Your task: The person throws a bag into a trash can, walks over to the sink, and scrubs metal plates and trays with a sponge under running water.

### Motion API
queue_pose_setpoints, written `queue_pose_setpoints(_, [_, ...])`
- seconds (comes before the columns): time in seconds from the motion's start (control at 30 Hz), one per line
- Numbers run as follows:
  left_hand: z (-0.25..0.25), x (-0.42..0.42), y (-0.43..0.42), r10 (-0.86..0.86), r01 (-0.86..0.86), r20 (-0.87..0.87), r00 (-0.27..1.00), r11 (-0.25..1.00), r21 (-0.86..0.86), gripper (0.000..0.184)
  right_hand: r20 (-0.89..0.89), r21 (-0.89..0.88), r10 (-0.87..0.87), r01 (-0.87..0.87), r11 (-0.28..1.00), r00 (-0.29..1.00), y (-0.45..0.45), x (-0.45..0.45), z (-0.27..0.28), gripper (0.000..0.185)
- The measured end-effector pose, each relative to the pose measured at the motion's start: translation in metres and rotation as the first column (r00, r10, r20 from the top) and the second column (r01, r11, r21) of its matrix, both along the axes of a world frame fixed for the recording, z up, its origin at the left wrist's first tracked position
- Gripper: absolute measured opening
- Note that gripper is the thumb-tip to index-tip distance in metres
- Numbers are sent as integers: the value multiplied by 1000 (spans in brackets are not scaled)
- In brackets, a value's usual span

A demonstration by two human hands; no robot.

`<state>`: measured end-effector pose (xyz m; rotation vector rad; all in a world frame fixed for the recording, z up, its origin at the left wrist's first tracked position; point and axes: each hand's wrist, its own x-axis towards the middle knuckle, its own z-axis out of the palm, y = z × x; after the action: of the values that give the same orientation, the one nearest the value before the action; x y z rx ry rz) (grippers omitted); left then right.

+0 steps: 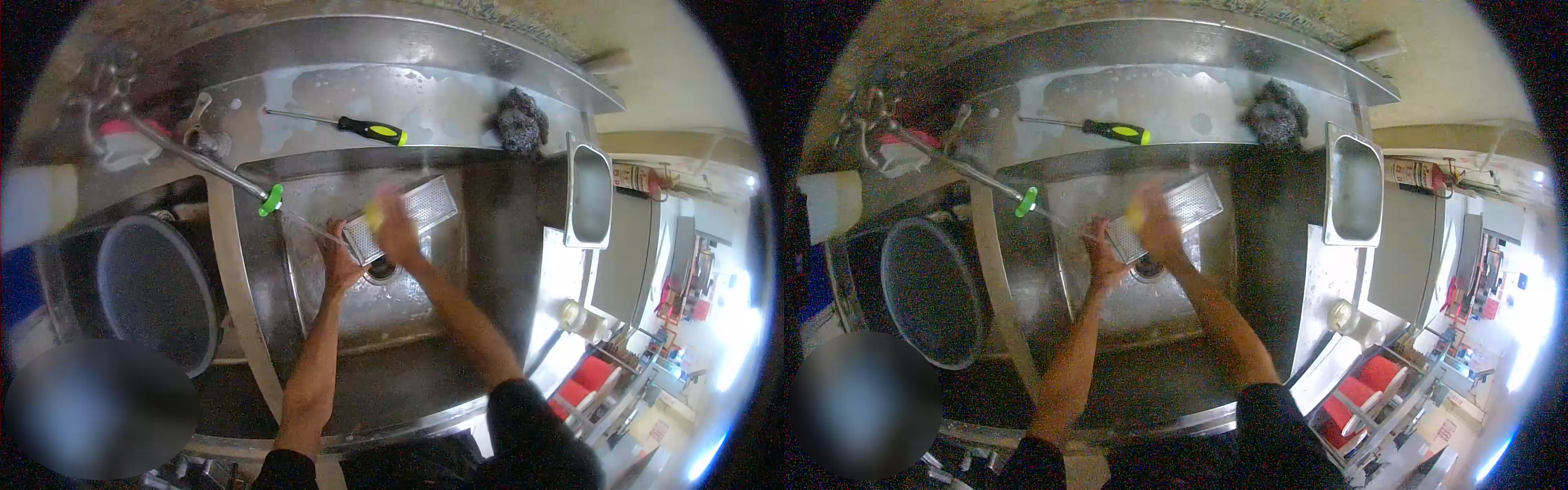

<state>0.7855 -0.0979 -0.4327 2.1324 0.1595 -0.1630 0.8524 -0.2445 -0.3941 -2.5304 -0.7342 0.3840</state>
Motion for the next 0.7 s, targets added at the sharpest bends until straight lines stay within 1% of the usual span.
queue_pose_setpoints(0.03, [1, -1, 1, -7, 8, 13, 1000, 999, -51, 108, -194, 2, 146, -148, 989, 970, 8, -8, 3, 64])
queue_pose_setpoints(0.07, [-39, -15, 1, 39, 4, 119, 992, 940, -341, 105, -76, -92, 385, -391, 916, 920, 11, -9, 8, 63])
queue_pose_setpoints(0.1, [-34, -17, 4, 56, -14, 113, 992, 940, -341, 105, -82, -90, 401, -407, 909, 913, 10, -3, 7, 63])
queue_pose_setpoints(0.13, [-30, -16, 7, 47, -35, 54, 997, 980, -194, 106, 115, -277, 197, -159, 948, 974, 6, 9, 6, 63])
queue_pose_setpoints(0.17, [-19, -8, 10, 43, -43, -2, 999, 998, -44, 107, 348, -396, 15, 132, 909, 937, 5, 19, 6, 63])
queue_pose_setpoints(0.2, [1, 3, 12, -10, 7, -53, 999, 999, -54, 112, 381, -314, -155, 285, 906, 912, 17, 12, 5, 64])
queue_pose_setpoints(0.23, [-1, 2, 8, -9, 6, -51, 999, 998, -59, 112, 384, -317, -152, 284, 905, 911, 24, 3, 5, 64])
queue_pose_setpoints(0.27, [-10, -1, 4, 93, -64, 33, 995, 862, -502, 114, 222, -130, 55, -26, 991, 974, 33, -7, 9, 66])
queue_pose_setpoints(0.3, [-17, -7, 2, 227, -76, 57, 972, 537, -840, 115, 103, 111, 303, -313, 943, 947, 36, -14, 8, 69])
queue_pose_setpoints(0.33, [-30, 3, 17, -50, 80, 344, 938, 994, -72, 111, 210, -145, 408, -384, 912, 889, 35, -1, 5, 72])
queue_pose_setpoints(0.37, [-29, -2, 20, -45, 73, 340, 940, 995, -71, 111, 254, -27, 253, -255, 967, 933, 27, 4, -13, 73])
queue_pose_setpoints(0.4, [-28, -4, 22, -15, 28, 229, 973, 998, -56, 112, 272, -94, 44, -19, 995, 961, 25, 3, -14, 72])
queue_pose_setpoints(0.43, [-25, -2, 22, 19, -14, 122, 992, 999, -39, 112, 310, -155, -164, 220, 963, 937, 24, 4, -15, 70])
queue_pose_setpoints(0.47, [-21, -2, 21, 24, -20, 118, 993, 999, -33, 114, 377, -119, -310, 378, 918, 873, 36, -3, 5, 70])
queue_pose_setpoints(0.5, [-15, -2, 24, 15, -10, 125, 992, 999, -39, 114, 385, -122, -316, 388, 914, 867, 31, -6, 17, 70])
queue_pose_setpoints(0.53, [-10, -3, 30, -57, 63, 64, 996, 993, -96, 116, 173, -220, 111, -71, 973, 979, 24, -8, 30, 67])
queue_pose_setpoints(0.57, [-5, -6, 35, -126, 126, 6, 992, 980, -153, 118, -66, -203, 525, -527, 825, 848, 15, -8, 39, 64])
queue_pose_setpoints(0.6, [-7, -17, 34, -28, 31, 36, 999, 997, -72, 118, -105, -59, 226, -233, 971, 969, -7, -4, 13, 66])
queue_pose_setpoints(0.63, [-11, -22, 33, -21, 24, 40, 999, 997, -73, 118, 200, -75, 112, -98, 992, 974, -53, 1, -26, 62])
queue_pose_setpoints(0.67, [-17, -25, 30, 11, -9, 64, 998, 999, -42, 118, 322, 242, -293, 221, 945, 900, -54, 6, 18, 54])
queue_pose_setpoints(0.7, [-17, -28, 25, 37, -35, 89, 995, 999, -19, 119, 397, -96, -323, 388, 917, 859, -88, 1, 1, 53])
